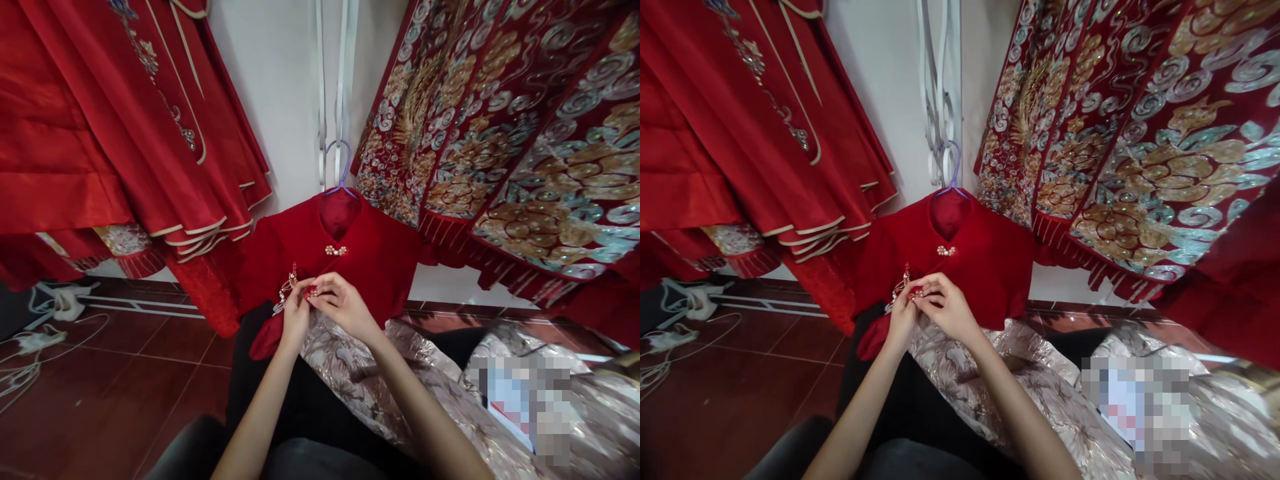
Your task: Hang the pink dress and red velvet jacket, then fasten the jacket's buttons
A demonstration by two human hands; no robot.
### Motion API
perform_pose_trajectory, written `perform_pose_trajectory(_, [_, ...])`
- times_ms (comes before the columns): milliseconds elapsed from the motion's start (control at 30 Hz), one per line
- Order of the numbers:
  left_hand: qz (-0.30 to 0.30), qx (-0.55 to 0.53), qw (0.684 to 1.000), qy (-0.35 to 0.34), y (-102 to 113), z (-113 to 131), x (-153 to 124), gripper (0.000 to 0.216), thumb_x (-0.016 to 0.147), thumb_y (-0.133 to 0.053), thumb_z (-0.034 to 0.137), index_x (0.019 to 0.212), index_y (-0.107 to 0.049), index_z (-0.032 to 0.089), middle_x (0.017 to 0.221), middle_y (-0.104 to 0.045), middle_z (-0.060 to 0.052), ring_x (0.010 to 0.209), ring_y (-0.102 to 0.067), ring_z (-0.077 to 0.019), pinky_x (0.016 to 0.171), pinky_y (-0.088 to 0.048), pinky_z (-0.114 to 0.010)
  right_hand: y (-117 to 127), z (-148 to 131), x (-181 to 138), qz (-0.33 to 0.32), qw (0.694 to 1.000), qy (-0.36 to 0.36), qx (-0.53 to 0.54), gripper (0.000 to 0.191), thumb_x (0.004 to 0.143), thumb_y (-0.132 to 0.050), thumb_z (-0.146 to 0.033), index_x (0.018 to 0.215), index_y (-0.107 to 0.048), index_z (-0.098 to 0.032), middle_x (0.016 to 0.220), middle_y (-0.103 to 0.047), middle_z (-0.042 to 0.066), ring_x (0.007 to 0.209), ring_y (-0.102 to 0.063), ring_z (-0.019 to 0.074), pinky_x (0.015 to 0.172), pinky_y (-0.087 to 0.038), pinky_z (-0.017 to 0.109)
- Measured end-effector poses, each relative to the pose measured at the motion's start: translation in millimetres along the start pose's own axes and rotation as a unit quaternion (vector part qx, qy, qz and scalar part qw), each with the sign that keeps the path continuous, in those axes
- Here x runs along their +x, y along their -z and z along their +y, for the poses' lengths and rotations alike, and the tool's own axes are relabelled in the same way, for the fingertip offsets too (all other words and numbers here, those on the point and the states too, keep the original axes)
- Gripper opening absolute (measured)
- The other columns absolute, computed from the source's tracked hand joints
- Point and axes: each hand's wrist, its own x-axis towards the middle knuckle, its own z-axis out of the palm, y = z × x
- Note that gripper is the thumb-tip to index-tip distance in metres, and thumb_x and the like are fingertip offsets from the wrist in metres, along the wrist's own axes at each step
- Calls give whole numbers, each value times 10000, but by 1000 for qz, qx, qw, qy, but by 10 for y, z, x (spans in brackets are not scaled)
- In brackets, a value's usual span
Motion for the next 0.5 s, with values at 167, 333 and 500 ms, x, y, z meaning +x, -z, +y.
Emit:
perform_pose_trajectory(167, [100,74,990,-68,252,262,-17,162,830,-555,281,946,-620,188,925,-627,-46,798,-599,-147,742,-499,-272,68,53,37,72,996,-3,-52,270,751,-679,-300,998,-633,-202,906,-639,41,840,-625,150,798,-548,300])
perform_pose_trajectory(333, [107,217,965,-99,516,280,170,263,769,-624,236,1028,-604,196,1000,-627,-65,865,-589,-166,788,-479,-309,25,87,85,71,996,-15,-54,322,742,-690,-315,1038,-661,-192,884,-660,47,845,-636,162,775,-558,298])
perform_pose_trajectory(500, [37,158,985,-53,620,99,373,267,715,-654,235,965,-580,171,956,-652,-57,795,-590,-141,758,-466,-289,-86,143,211,99,988,14,-119,279,783,-629,-263,1055,-671,-212,924,-666,42,820,-645,147,762,-572,285])
